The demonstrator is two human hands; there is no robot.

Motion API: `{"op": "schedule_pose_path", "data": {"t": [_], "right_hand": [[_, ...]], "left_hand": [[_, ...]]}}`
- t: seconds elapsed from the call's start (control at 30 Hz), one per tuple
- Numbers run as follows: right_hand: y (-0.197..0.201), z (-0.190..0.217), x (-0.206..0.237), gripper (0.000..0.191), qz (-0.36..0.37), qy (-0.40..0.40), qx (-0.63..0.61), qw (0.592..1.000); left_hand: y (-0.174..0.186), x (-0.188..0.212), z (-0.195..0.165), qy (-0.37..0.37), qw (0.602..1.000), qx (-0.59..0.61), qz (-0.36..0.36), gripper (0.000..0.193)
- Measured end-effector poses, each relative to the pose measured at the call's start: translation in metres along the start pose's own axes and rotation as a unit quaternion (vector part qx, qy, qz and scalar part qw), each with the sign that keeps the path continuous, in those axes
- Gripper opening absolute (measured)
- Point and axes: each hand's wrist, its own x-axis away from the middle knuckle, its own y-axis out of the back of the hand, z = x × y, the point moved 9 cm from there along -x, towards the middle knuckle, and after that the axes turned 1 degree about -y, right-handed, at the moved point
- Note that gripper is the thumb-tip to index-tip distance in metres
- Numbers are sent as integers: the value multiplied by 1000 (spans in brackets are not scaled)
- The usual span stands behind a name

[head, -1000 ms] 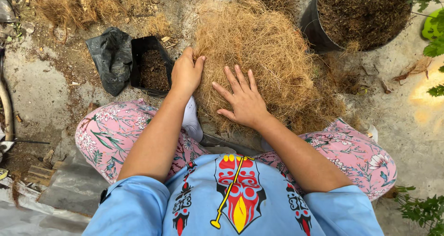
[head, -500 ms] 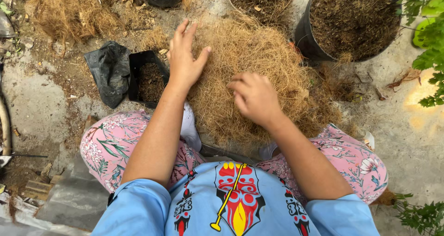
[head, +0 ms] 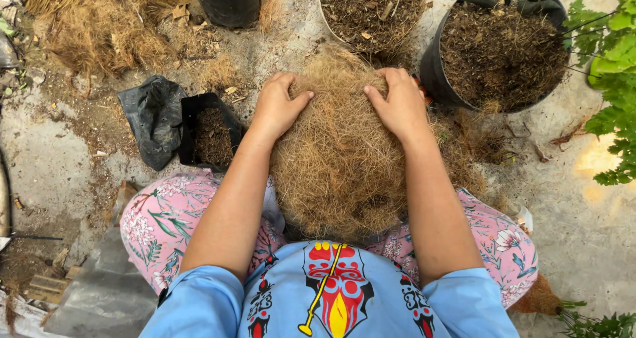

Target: The person sits on the ground and shapes a mound of dry coconut coir fiber with both hands, pressing it into a rounded form. They add handfuls of soil from a bowl onto the fiber and press it in, then place a fern plant into the center and wrap and press the coir fiber around the plant's root ball.

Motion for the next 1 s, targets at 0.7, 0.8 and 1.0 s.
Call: {"op": "schedule_pose_path", "data": {"t": [0.7,0.8,1.0], "right_hand": [[20,2,13,53,-46,1,-128,991],[39,13,24,53,-144,98,-47,984],[10,17,59,40,-156,129,85,976]], "left_hand": [[1,6,17,120,992,30,22,54],[21,5,-5,17,998,-3,-59,74],[0,44,-51,-147,978,-121,-89,65]]}}
